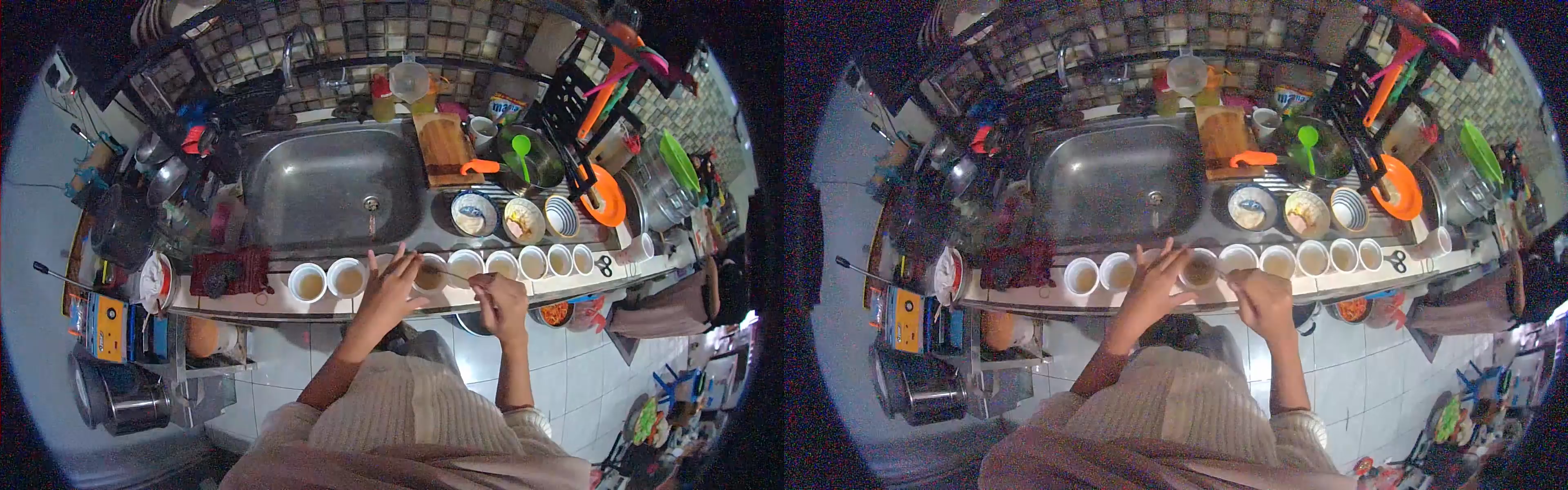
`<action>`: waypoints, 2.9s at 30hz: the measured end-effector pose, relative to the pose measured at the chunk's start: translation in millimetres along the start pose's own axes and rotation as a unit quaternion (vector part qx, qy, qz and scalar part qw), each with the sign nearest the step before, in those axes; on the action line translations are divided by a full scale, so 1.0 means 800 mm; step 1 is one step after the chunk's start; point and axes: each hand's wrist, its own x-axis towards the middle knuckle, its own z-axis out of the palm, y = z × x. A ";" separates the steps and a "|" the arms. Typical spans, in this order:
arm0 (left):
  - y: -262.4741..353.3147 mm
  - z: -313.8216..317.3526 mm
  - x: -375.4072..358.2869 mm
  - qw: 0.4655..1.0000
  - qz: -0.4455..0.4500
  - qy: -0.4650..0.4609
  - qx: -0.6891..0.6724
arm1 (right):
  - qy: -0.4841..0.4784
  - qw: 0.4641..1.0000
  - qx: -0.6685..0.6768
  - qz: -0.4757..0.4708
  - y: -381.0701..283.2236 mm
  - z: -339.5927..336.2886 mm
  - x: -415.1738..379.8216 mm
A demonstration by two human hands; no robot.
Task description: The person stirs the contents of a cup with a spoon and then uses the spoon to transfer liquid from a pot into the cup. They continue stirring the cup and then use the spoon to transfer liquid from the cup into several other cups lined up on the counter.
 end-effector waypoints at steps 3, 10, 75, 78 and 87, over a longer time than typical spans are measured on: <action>-0.002 -0.003 0.001 1.000 -0.012 0.005 -0.001 | 0.056 0.998 -0.018 0.014 0.003 -0.007 -0.007; 0.011 -0.004 0.013 1.000 -0.010 0.008 -0.012 | 0.291 0.944 0.064 0.140 0.024 -0.025 -0.038; 0.167 0.092 0.116 0.967 -0.238 -0.083 0.018 | -0.169 0.959 0.226 -0.006 0.210 -0.150 0.010; 0.174 0.083 0.123 0.963 -0.245 -0.111 0.015 | -0.130 0.963 0.235 0.010 0.209 -0.171 0.006; 0.180 0.087 0.132 0.981 -0.183 -0.059 -0.015 | -0.096 0.979 0.168 0.065 0.223 -0.202 -0.018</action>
